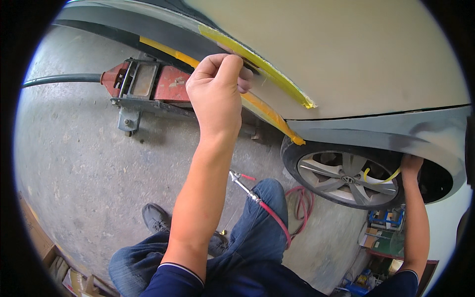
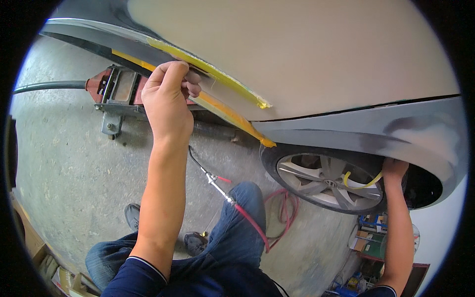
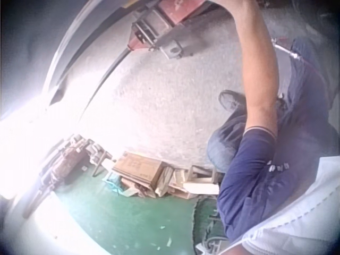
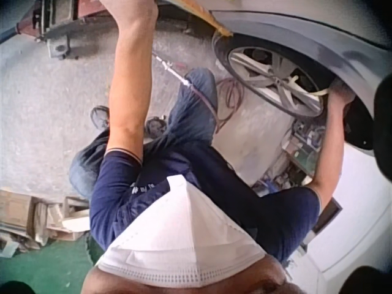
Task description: The person uses a spray gun to clean the front and side of a grey car, then uses a sanding tool on the front bumper area. Finally, the person removes yellow masking tape from the car's body.
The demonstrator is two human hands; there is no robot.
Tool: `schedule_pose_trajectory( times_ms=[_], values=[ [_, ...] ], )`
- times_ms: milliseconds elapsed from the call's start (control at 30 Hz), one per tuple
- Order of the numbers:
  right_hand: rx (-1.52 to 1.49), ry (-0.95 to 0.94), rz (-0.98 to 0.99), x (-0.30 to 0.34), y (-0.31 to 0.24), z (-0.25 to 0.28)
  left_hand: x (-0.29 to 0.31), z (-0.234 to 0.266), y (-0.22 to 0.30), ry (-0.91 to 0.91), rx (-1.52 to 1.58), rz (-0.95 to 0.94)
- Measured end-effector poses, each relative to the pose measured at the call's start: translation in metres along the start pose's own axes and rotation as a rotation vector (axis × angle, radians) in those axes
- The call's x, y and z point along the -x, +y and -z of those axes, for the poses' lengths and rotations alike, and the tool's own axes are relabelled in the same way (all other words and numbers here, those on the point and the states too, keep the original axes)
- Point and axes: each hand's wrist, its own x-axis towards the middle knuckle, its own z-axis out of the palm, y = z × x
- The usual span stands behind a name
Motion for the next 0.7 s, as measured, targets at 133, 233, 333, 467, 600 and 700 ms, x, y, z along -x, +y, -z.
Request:
schedule_pose_trajectory(
  times_ms=[133,233,333,467,600,700],
  values=[
    [-0.048,0.021,0.0,0.0,-0.001,-0.001,0.001,0.008,-0.007,0.047,-0.05,0.004],
    [0.04,0.086,0.1,0.002,0.011,-0.004,0.006,0.008,0.001,-0.006,-0.085,-0.005],
    [-0.1,0.113,0.05,0.001,0.006,-0.008,0.006,0.007,0.015,-0.049,-0.232,-0.032],
    [-0.052,0.052,0.03,-0.001,-0.001,-0.002,0.001,0.006,0.022,-0.069,-0.241,0.023],
    [-0.069,0.067,0.01,-0.002,0.002,-0.004,-0.001,0.005,0.019,-0.082,-0.21,0.037],
    [-0.05,0.038,0.008,-0.004,0.003,-0.002,0.003,0.004,0.021,-0.078,-0.199,0.019]
  ],
)
